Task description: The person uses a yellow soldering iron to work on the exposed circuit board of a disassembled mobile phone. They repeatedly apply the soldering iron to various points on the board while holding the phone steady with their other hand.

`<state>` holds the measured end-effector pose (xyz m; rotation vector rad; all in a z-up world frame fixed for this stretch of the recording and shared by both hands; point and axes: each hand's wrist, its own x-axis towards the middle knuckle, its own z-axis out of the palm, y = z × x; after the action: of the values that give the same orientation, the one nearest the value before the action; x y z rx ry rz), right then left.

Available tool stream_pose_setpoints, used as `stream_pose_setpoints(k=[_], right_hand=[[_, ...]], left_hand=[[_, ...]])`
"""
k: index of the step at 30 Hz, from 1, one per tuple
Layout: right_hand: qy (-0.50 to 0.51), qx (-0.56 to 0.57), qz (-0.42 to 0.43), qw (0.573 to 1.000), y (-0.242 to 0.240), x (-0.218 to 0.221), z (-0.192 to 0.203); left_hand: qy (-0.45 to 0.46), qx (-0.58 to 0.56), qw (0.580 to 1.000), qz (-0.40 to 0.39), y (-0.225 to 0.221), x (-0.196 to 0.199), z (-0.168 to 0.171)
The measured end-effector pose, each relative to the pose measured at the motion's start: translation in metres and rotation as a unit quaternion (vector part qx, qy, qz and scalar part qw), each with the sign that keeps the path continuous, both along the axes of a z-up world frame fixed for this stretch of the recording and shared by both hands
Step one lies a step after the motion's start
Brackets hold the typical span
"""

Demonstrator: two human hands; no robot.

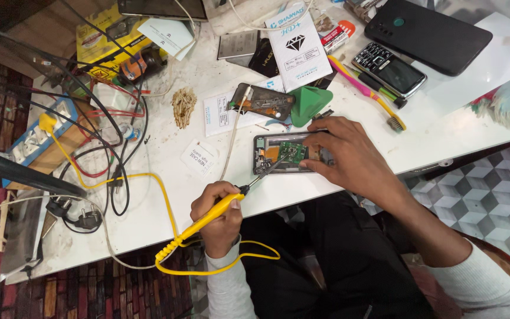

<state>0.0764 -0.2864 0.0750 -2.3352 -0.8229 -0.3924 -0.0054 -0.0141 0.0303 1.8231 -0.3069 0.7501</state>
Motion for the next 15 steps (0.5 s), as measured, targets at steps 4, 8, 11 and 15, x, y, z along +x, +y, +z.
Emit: stream_pose_setpoints(k=[4, 8, 11, 15], right_hand=[[0.002, -0.004, -0.005, 1.0, 0.0008, -0.0009, 0.0001], [0.001, 0.001, -0.005, 1.0, 0.0005, -0.0014, 0.0007], [-0.001, 0.0, -0.005, 1.0, 0.0008, -0.0016, 0.0017], [-0.001, 0.003, -0.003, 1.0, 0.0004, -0.0023, 0.0022]], left_hand=[[-0.002, 0.003, 1.0, 0.001, -0.0004, -0.0006, 0.0002], [0.009, -0.001, 1.0, -0.006, -0.0007, -0.0006, 0.0], [0.015, -0.003, 1.0, -0.016, 0.0004, -0.0011, 0.0006], [0.006, 0.003, 1.0, -0.004, -0.0006, -0.0004, 0.0013]])
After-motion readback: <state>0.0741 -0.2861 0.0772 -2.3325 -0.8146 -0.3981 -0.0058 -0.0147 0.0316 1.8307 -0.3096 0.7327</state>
